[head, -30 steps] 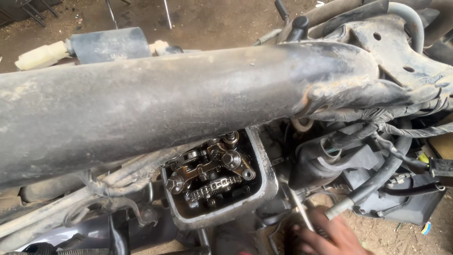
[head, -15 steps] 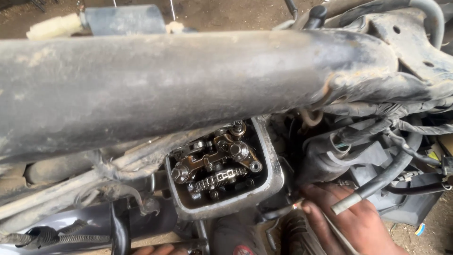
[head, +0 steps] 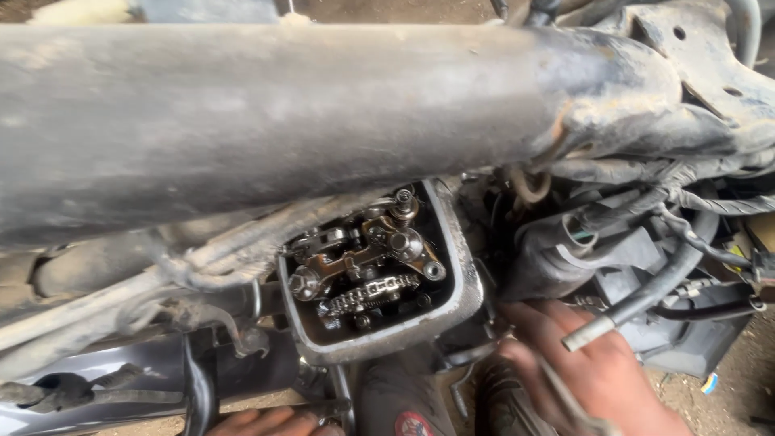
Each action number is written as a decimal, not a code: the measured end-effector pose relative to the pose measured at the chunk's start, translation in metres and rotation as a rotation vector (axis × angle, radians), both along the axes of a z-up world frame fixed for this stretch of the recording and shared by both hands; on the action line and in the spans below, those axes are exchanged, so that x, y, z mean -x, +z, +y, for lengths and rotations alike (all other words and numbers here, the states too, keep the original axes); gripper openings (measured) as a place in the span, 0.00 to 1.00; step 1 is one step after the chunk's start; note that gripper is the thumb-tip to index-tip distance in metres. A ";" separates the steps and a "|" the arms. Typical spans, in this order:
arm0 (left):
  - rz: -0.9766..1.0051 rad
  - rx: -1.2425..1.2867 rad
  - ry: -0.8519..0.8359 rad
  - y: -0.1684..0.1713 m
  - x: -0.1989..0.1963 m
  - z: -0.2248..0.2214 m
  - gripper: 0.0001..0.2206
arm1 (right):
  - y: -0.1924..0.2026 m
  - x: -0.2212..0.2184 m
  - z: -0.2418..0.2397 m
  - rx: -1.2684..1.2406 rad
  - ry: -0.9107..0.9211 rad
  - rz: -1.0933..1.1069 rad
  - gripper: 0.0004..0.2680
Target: The person kneels beside a motorcycle with its cylinder head exposed and works on the engine assembly, using a wrench to loosen and tighten fasteners around the cylinder and engine casing while steadying components with the other hand. They reposition around the bike and continue turning fasteners on the engine throughout the clip.
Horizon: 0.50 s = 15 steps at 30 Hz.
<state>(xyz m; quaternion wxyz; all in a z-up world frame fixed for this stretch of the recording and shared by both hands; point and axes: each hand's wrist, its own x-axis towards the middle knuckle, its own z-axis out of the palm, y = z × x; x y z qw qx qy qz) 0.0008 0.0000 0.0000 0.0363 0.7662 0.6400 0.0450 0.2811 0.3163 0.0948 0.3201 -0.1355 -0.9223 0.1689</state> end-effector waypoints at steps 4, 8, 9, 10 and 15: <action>-0.046 0.356 0.037 0.027 0.000 0.012 0.17 | -0.009 0.000 -0.002 -0.021 -0.009 -0.157 0.16; -0.088 0.517 0.049 0.046 0.000 0.022 0.18 | -0.078 -0.024 -0.008 -0.129 0.071 -0.081 0.12; -0.091 0.518 0.046 0.034 0.004 0.013 0.18 | -0.096 -0.034 -0.002 -0.128 0.069 -0.085 0.12; -0.049 0.365 0.009 0.022 0.007 0.005 0.19 | -0.115 -0.046 0.003 -0.179 0.100 -0.067 0.13; -0.162 0.310 0.131 0.034 0.001 0.007 0.22 | -0.074 -0.044 0.006 -0.139 0.134 0.131 0.12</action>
